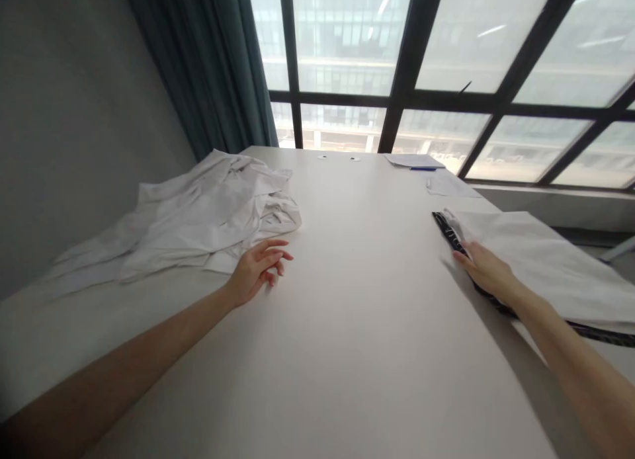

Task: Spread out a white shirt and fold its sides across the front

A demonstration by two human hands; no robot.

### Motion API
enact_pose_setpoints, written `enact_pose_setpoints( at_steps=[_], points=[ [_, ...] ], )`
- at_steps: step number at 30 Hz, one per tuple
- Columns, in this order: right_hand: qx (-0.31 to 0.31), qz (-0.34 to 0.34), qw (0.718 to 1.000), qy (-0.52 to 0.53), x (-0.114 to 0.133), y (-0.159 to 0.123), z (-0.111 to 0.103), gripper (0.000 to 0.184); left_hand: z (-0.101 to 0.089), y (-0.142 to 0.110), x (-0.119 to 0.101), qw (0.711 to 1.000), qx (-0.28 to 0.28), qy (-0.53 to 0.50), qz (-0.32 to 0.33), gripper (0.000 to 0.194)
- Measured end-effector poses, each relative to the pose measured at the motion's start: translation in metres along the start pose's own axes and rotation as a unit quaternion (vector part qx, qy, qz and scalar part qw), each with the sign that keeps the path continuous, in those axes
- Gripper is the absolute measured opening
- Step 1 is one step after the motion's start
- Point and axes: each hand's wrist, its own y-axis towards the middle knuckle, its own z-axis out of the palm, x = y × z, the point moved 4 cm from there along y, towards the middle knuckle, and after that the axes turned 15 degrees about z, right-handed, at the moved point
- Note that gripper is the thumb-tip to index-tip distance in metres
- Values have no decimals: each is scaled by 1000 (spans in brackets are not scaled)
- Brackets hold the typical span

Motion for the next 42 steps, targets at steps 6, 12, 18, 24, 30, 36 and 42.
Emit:
enact_pose_setpoints(
  at_steps=[6,12,18,24,30,36,42],
  points=[
    [30,-160,985,61,128,-30,34,50,7,-8,2,992,59,86,64,35],
    [75,-292,950,86,216,-93,60,36,-5,6,-23,868,92,438,215,23],
    [58,-290,947,126,209,-94,56,33,-67,35,-37,631,70,757,157,38],
    [53,-288,946,139,210,-94,55,33,-119,37,-31,591,21,803,70,41],
    [52,-287,947,136,210,-95,54,32,-150,41,-51,567,-33,823,29,48],
    [53,-286,947,136,210,-95,54,32,-177,43,-55,587,-36,809,10,39],
    [49,-287,947,137,210,-95,55,32,-193,37,-68,577,-71,814,-7,44]
  ],
)
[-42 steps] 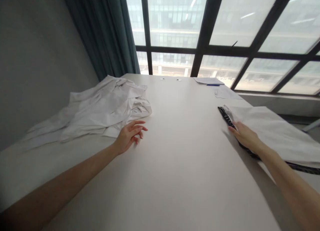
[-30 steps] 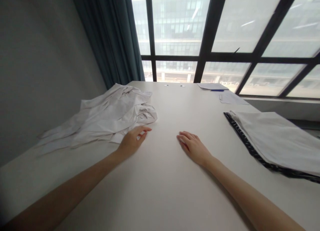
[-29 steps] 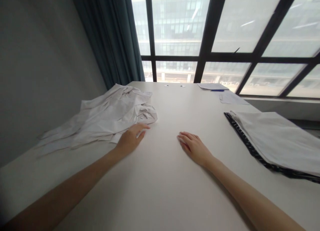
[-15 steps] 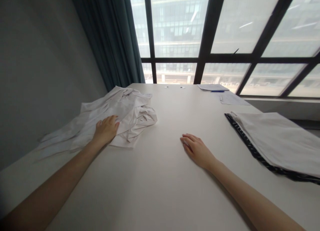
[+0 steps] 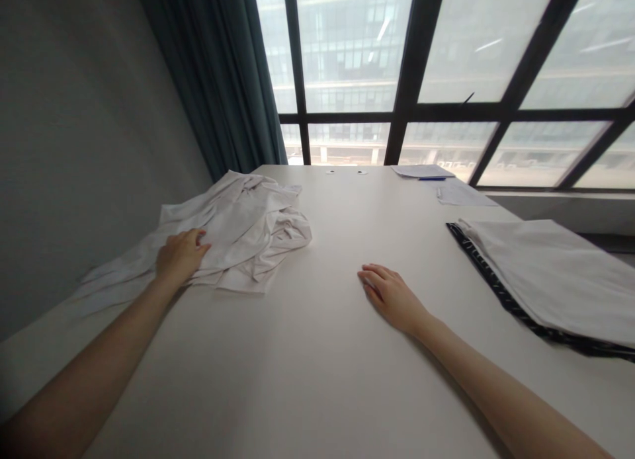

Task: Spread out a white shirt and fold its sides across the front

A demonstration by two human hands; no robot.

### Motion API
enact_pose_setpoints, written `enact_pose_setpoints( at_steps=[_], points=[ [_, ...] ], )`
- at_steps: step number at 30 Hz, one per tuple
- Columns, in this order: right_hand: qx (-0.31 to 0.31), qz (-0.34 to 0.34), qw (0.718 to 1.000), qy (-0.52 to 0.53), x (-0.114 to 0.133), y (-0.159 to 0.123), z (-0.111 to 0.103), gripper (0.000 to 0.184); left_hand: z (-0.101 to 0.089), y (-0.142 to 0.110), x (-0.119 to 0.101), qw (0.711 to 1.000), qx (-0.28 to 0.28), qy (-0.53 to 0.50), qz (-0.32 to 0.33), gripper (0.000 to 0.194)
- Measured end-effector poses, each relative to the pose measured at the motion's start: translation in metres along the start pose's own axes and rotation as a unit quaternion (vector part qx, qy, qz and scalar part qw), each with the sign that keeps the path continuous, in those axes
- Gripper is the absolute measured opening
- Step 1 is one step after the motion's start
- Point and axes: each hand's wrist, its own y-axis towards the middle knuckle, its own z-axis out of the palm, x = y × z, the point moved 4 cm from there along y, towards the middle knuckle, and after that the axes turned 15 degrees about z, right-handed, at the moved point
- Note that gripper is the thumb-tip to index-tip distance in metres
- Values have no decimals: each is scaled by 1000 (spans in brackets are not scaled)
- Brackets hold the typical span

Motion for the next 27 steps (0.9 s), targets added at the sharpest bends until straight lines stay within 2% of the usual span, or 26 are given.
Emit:
enact_pose_setpoints(
  at_steps=[2,4,6,9,13,15,18,20,22,24,26,27],
  points=[
    [2,1,1000,-2,0,0,0,32,-4,-3,11,999,-8,33,-29,58],
    [4,2,1000,-4,0,0,0,31,-5,-6,22,997,5,42,-58,63],
    [6,2,1000,-6,0,-1,0,31,-4,-8,31,997,22,34,-69,54],
    [8,2,1000,-9,0,-1,0,31,-8,-8,37,997,15,23,-69,37],
    [8,2,1000,-9,0,-1,0,31,-26,-4,30,998,-21,11,-61,36],
    [9,3,1000,-9,1,0,0,31,-41,1,16,996,-73,-18,-43,35],
    [11,5,1000,-10,2,0,0,31,-62,6,-18,982,-148,-118,-25,25],
    [11,5,1000,-8,2,0,0,31,-69,7,-50,969,-156,-191,9,20],
    [10,3,1000,-5,1,0,1,31,-68,4,-86,959,-98,-251,84,16],
    [11,2,1000,-5,1,0,1,31,-59,-6,-121,938,2,-299,176,14],
    [14,2,1000,-9,0,0,2,32,-50,-17,-146,922,67,-302,234,14],
    [15,2,1000,-10,0,0,2,32,-48,-23,-154,918,82,-295,252,14]
  ],
)
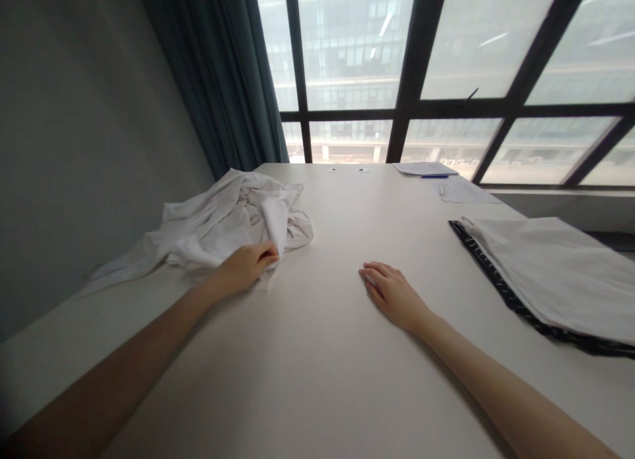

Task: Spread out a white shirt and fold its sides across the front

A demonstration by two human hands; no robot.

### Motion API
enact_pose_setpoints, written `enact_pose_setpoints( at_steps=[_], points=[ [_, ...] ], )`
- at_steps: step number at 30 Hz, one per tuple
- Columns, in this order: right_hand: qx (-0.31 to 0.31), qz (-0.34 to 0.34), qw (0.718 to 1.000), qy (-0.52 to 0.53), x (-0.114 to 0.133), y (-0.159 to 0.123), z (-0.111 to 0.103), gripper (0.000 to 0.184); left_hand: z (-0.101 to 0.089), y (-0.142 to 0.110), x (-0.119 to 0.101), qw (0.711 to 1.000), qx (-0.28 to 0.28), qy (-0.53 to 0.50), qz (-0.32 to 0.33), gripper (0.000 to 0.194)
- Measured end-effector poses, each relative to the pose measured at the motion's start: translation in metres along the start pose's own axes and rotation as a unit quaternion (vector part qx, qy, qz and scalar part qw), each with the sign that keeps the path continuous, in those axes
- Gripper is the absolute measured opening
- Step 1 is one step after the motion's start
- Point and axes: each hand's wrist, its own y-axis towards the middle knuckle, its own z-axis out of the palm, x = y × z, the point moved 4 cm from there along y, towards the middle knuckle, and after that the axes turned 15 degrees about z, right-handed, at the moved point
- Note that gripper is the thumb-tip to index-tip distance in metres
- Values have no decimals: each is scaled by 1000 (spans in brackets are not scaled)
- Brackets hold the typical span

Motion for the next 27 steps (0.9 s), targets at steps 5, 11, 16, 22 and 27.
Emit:
enact_pose_setpoints(
  at_steps=[5,11,16,22,27],
  points=[
    [-4,1,1000,6,1,0,-1,31,16,-4,-31,999,26,-25,35,13],
    [4,0,1000,-3,-1,0,0,32,24,-16,-87,975,114,-152,117,10],
    [4,-2,1000,-3,-1,0,0,31,22,-17,-87,972,131,-114,156,20],
    [6,0,1000,-7,0,-1,0,31,13,-3,-9,978,-39,168,113,33],
    [9,-2,1000,-9,3,-1,-1,33,16,-6,25,949,-47,289,121,19]
  ],
)
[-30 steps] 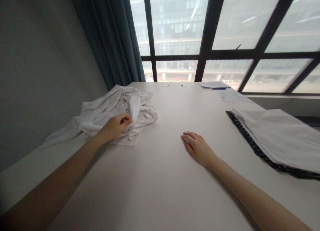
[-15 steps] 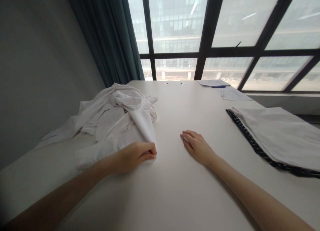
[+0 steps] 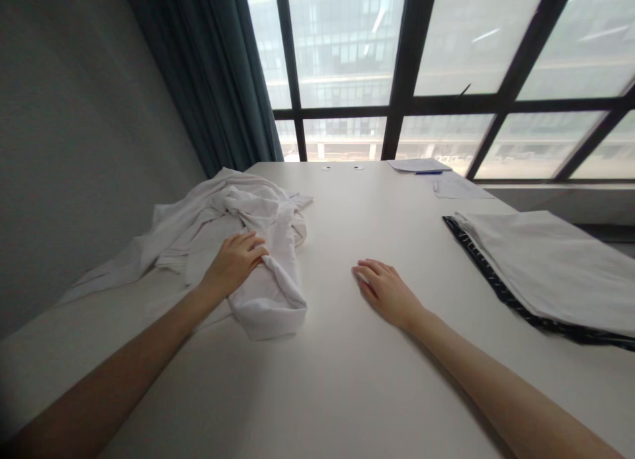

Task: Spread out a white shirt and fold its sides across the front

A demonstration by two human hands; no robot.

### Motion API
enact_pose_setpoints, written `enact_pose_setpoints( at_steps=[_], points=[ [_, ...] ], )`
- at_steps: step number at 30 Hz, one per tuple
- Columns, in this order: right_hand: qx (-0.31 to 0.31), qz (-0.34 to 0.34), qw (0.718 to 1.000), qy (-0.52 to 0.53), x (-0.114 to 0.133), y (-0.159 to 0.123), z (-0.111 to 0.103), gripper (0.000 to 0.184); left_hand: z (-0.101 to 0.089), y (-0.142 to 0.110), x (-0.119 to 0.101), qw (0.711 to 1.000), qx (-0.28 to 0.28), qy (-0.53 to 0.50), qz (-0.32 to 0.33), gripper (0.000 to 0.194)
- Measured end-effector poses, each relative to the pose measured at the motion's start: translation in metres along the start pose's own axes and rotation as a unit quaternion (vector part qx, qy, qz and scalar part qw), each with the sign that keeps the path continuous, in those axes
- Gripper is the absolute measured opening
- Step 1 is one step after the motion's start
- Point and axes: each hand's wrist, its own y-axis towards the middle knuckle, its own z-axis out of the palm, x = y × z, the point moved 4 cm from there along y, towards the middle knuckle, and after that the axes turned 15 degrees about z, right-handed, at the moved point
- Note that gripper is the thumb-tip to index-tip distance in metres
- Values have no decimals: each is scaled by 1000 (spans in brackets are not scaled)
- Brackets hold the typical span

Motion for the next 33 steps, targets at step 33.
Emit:
enact_pose_setpoints(
  at_steps=[33],
  points=[
    [-132,173,968,-124,-111,22,-81,34,4,-26,52,984,7,30,-173,48]
  ],
)
